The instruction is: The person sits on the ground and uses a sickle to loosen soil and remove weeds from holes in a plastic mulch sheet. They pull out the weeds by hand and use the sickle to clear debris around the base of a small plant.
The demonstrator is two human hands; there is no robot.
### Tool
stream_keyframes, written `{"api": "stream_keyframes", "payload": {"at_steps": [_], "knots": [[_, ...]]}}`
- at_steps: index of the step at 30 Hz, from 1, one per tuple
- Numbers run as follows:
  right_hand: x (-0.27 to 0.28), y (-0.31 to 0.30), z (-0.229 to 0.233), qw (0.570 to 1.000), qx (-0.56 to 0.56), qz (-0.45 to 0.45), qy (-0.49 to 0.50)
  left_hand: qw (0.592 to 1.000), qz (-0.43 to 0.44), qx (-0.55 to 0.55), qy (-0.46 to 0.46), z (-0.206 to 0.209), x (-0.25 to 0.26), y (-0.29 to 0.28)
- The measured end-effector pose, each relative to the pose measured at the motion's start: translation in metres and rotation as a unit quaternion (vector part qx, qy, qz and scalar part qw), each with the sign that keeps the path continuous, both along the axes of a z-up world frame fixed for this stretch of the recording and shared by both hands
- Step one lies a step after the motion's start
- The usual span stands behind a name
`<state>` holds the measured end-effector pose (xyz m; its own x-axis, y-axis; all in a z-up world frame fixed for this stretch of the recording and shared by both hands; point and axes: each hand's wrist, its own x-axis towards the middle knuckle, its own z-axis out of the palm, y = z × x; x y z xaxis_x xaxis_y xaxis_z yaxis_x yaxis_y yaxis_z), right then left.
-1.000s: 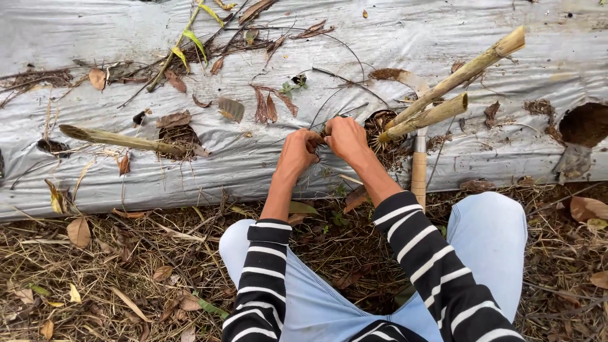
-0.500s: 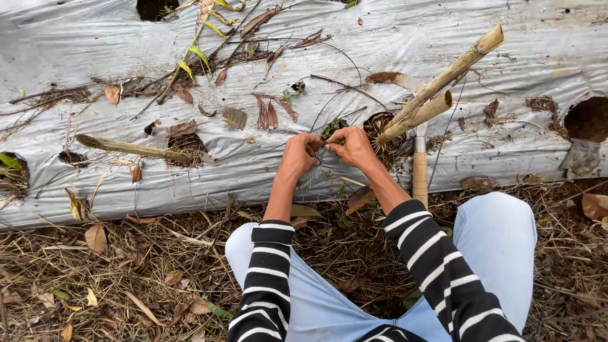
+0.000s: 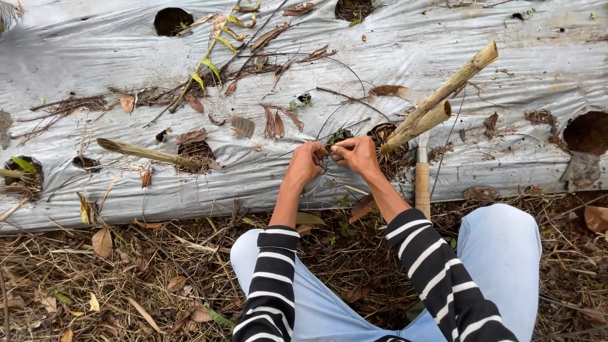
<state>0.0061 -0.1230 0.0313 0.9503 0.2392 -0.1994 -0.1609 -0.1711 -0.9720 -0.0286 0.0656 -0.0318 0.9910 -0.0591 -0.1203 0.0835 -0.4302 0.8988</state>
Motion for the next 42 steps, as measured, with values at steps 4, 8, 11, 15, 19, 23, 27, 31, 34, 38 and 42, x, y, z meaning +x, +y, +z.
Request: {"api": "stream_keyframes", "payload": {"at_steps": [4, 8, 11, 15, 19, 23, 27, 31, 34, 38, 42], "knots": [[-0.016, 0.011, -0.013, 0.998, 0.010, -0.052, -0.039, 1.000, 0.005, 0.014, 0.000, 0.006, -0.004, -0.001], [-0.020, 0.012, -0.009, 0.981, 0.077, -0.171, -0.047, 0.999, -0.001, 0.020, -0.026, -0.019, 0.006, -0.002], [-0.018, 0.021, 0.020, 0.985, 0.079, -0.145, -0.040, 1.000, 0.004, 0.017, -0.022, -0.019, 0.006, 0.000], [-0.016, 0.021, -0.010, 0.982, -0.142, -0.042, -0.114, 1.000, 0.008, 0.015, -0.010, -0.001, -0.001, -0.002], [-0.010, 0.016, -0.022, 0.963, -0.194, -0.035, -0.184, 1.000, 0.022, 0.002, -0.002, -0.006, 0.000, -0.003], [0.003, 0.018, -0.024, 0.939, -0.280, 0.039, -0.196, 0.998, 0.039, -0.040, 0.022, -0.005, -0.001, -0.003], [0.010, 0.021, -0.043, 0.936, -0.293, 0.028, -0.191, 0.997, 0.047, -0.047, 0.027, -0.013, 0.002, -0.006], [-0.006, 0.016, -0.046, 0.961, -0.188, -0.014, -0.204, 0.997, 0.047, -0.057, 0.026, 0.012, -0.010, -0.007], [-0.028, 0.019, -0.042, 0.980, -0.034, -0.099, -0.171, 0.999, 0.028, -0.031, 0.002, 0.011, -0.010, -0.008], [-0.041, 0.032, -0.039, 0.966, 0.056, -0.197, -0.157, 0.999, 0.029, -0.021, -0.012, -0.006, -0.006, -0.010], [-0.016, 0.017, -0.016, 0.949, 0.068, -0.219, -0.217, 1.000, 0.024, -0.015, -0.013, -0.014, -0.004, -0.009]]}}
